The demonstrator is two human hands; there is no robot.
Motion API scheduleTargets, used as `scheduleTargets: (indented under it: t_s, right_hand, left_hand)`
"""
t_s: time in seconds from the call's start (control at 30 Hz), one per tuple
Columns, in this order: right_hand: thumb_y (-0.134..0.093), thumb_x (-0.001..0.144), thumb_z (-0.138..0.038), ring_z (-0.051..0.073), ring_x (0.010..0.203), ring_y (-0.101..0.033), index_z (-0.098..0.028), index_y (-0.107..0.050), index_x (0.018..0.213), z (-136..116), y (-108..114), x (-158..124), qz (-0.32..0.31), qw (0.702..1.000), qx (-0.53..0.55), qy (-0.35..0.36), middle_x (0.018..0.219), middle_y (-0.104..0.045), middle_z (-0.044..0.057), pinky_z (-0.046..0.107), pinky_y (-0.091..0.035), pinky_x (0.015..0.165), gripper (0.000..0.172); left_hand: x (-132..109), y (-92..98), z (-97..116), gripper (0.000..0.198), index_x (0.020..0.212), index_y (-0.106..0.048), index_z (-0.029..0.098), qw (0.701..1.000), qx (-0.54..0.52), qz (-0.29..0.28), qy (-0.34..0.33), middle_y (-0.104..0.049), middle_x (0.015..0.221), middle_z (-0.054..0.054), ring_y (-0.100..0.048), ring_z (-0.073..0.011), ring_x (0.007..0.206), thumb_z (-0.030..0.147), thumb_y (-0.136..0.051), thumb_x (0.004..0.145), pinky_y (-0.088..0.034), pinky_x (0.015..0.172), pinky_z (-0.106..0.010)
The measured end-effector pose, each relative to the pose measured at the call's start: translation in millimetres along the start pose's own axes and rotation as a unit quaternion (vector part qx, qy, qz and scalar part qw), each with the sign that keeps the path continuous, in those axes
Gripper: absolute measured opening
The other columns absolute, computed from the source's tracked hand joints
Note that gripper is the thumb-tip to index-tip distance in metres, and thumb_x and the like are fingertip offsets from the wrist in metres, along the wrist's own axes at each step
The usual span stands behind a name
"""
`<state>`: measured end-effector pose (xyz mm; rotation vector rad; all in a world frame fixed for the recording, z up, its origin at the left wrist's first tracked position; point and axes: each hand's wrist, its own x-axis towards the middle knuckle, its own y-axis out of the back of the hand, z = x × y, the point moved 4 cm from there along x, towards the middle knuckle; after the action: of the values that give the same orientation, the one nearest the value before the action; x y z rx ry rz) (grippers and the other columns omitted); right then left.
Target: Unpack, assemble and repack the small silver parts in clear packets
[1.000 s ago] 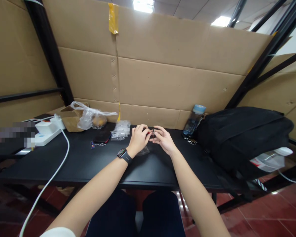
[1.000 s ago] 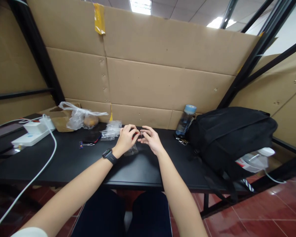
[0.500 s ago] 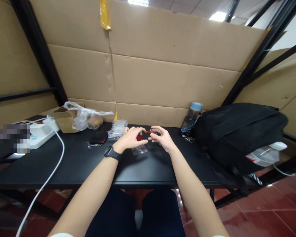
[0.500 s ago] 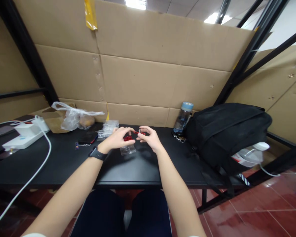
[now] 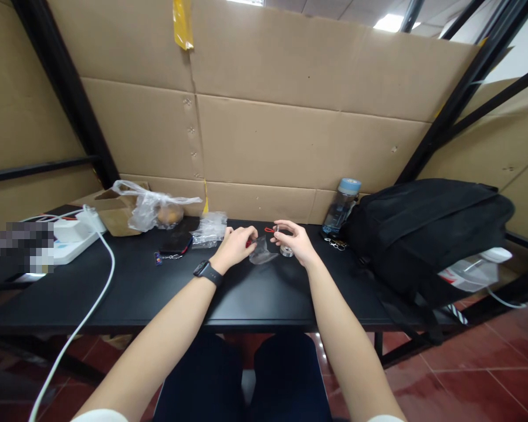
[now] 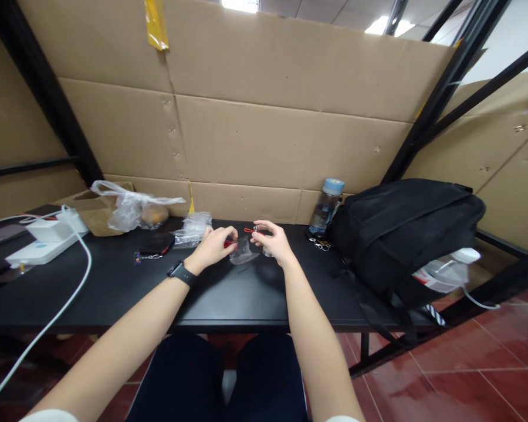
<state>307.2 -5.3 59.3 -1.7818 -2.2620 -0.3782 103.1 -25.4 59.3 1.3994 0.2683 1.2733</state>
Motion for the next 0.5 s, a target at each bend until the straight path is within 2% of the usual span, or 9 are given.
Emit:
scheduleTargets:
  t_s: [0.07,0.13,0.23,0.3,0.37,0.5]
  right_hand:
    - [-0.081,0.073,-0.04,0.019,0.077,-0.075,-0.023,-0.068,0.115,-1.1,1.3,-0.1,0.012,1.0,-0.015,-0.002,0.108,-0.068,0.006,0.028,-0.059,0.065,0.048]
    - [-0.081,0.072,-0.039,0.018,0.075,-0.074,-0.022,-0.069,0.115,-0.8,2.7,-0.1,0.022,0.999,-0.032,-0.006,0.108,-0.068,0.006,0.028,-0.059,0.065,0.048]
    - [-0.079,0.073,-0.039,0.017,0.075,-0.072,-0.023,-0.069,0.115,0.6,5.9,0.2,0.026,0.997,-0.07,0.001,0.11,-0.068,0.007,0.029,-0.058,0.066,0.046]
    - [-0.077,0.073,-0.037,0.016,0.077,-0.07,-0.023,-0.071,0.113,-0.2,9.6,0.4,0.025,0.992,-0.12,0.021,0.11,-0.068,0.007,0.03,-0.058,0.069,0.043]
    - [-0.075,0.073,-0.034,0.016,0.079,-0.068,-0.022,-0.073,0.111,-4.0,13.9,-0.5,0.022,0.979,-0.195,0.051,0.108,-0.068,0.006,0.03,-0.057,0.073,0.04]
    - [-0.073,0.07,-0.026,0.015,0.076,-0.064,-0.021,-0.075,0.108,-14.6,18.7,-8.3,-0.035,0.937,-0.337,0.08,0.103,-0.07,0.006,0.028,-0.052,0.073,0.038]
  left_hand:
    - [-0.5,-0.8,10.2,0.02,0.106,-0.063,0.024,0.997,0.064,0.026,-0.019,-0.066,0.111,-0.006,-0.059,-0.0236,0.107,0.019,-0.063,0.087,-0.039,0.086,-0.036]
    - [-2.6,-0.8,22.6,0.017,0.103,-0.067,0.025,0.993,0.102,0.019,-0.058,-0.064,0.11,-0.007,-0.057,-0.0239,0.106,0.017,-0.06,0.09,-0.039,0.084,-0.036]
    - [-8.8,-4.9,38.0,0.018,0.092,-0.071,0.024,0.984,0.122,-0.044,-0.126,-0.065,0.1,-0.007,-0.058,-0.0227,0.098,0.018,-0.055,0.094,-0.039,0.083,-0.037]
    - [-13.5,-11.1,42.0,0.016,0.09,-0.073,0.024,0.977,0.118,-0.092,-0.152,-0.067,0.098,-0.007,-0.061,-0.0224,0.094,0.021,-0.058,0.094,-0.041,0.084,-0.036]
    - [-17.3,-17.4,41.4,0.013,0.096,-0.074,0.025,0.972,0.106,-0.127,-0.167,-0.069,0.098,-0.006,-0.063,-0.0225,0.093,0.023,-0.062,0.091,-0.043,0.086,-0.035]
    - [-20.2,-22.6,33.7,0.026,0.111,-0.074,0.033,0.97,0.051,-0.164,-0.171,-0.072,0.106,-0.003,-0.066,-0.0203,0.098,0.021,-0.061,0.091,-0.045,0.091,-0.031]
